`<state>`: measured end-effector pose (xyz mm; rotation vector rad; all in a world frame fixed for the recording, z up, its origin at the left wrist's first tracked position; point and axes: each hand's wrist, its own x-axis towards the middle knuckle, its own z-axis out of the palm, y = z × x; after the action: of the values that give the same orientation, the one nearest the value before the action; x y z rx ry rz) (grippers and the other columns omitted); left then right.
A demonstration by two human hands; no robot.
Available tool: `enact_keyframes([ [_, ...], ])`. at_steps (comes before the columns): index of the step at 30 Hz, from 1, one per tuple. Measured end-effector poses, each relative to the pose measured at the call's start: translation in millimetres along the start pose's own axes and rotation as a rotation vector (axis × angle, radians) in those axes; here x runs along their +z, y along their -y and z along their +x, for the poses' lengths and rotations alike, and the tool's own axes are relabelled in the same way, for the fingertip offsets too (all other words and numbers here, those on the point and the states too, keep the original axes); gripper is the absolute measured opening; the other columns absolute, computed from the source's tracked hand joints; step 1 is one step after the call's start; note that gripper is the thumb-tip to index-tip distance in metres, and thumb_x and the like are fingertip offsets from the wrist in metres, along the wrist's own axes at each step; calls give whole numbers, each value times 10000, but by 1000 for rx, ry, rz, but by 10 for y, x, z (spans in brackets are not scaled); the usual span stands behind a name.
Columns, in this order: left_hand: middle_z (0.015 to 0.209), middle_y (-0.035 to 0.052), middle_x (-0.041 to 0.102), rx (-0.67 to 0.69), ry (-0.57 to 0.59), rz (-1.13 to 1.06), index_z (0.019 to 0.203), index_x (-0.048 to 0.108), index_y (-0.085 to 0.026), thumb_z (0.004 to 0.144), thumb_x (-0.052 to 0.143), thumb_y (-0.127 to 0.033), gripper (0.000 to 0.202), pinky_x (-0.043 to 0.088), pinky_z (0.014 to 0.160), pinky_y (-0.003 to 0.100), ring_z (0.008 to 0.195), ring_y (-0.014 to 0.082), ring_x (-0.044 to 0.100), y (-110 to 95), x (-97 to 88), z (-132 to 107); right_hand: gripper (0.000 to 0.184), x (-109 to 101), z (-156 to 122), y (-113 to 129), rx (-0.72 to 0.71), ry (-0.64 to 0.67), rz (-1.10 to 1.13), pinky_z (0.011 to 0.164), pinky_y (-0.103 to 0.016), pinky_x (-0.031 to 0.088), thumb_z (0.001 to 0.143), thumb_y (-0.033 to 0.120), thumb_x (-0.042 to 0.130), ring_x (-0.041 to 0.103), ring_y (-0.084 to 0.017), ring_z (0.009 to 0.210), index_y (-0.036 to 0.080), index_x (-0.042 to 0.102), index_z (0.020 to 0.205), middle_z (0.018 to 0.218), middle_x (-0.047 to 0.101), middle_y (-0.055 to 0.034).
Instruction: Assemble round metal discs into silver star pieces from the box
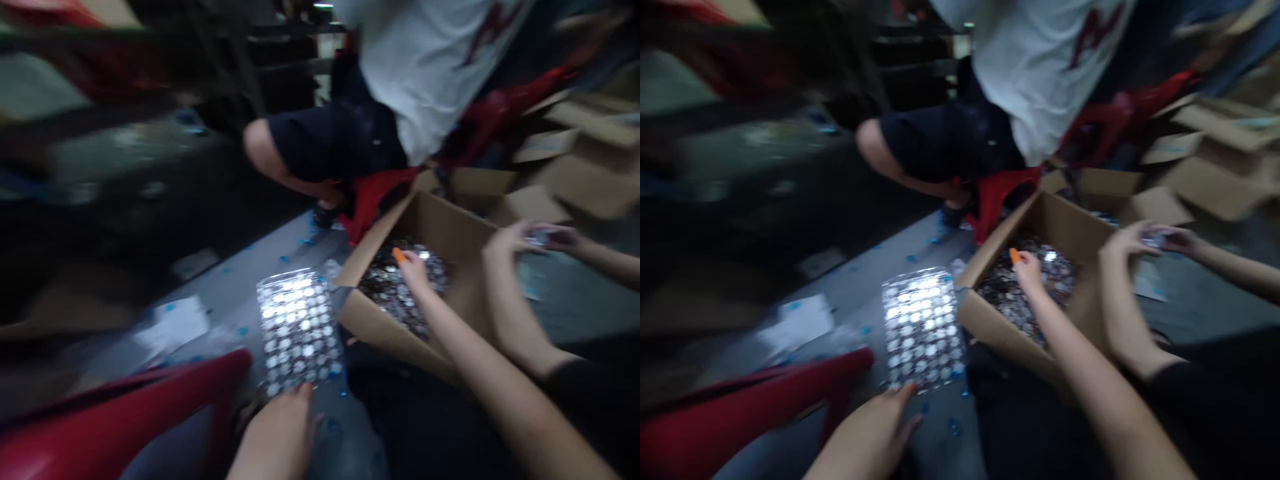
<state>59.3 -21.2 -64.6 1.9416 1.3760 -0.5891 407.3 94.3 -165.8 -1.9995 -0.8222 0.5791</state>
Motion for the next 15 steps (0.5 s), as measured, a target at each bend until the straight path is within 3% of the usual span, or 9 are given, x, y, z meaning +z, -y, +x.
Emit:
enact_keyframes([
  [3,1113,193,712,-12,78,86,1155,699,-120,897,590,-269,317,559,911,454,1054,349,685,-306,-145,-21,384,167,-264,217,-60,217,120,701,-323,453,683,489,715,600,-204,729,147,709,858,792,695,-85],
  [4,1110,219,705,-5,89,103,1159,696,-100,910,578,-298,339,570,882,453,1040,354,688,-339,-178,-9,373,275,-357,374,-146,375,151,669,-315,446,674,468,729,596,-196,704,166,718,892,796,694,-80],
  [6,1129,226,699,-32,82,92,1183,690,-102,883,615,-304,369,574,884,430,1062,343,680,-312,-209,5,331,531,-638,835,-332,629,144,588,-297,408,681,442,738,552,-174,621,200,734,906,734,665,-54],
  [9,1182,241,681,25,123,100,1257,648,-71,846,664,-331,487,567,919,455,1108,357,659,-196,-166,-32,277,863,-1372,1742,-643,951,64,517,-271,341,761,436,706,481,-154,556,218,745,927,628,577,-5],
  [12,1193,248,677,82,91,51,1277,636,-55,855,660,-374,530,544,966,483,1138,367,645,-134,-71,-78,243,1180,-2261,2556,-924,1100,-33,537,-248,354,841,433,665,500,-141,579,228,744,945,640,581,8],
  [15,1200,253,671,132,89,-32,1297,628,-75,802,729,-350,576,520,983,547,1162,405,622,-102,-8,-113,207,1616,-3006,3103,-1236,1086,-189,628,-242,406,874,353,651,609,-158,729,252,742,1030,810,685,-21],
])
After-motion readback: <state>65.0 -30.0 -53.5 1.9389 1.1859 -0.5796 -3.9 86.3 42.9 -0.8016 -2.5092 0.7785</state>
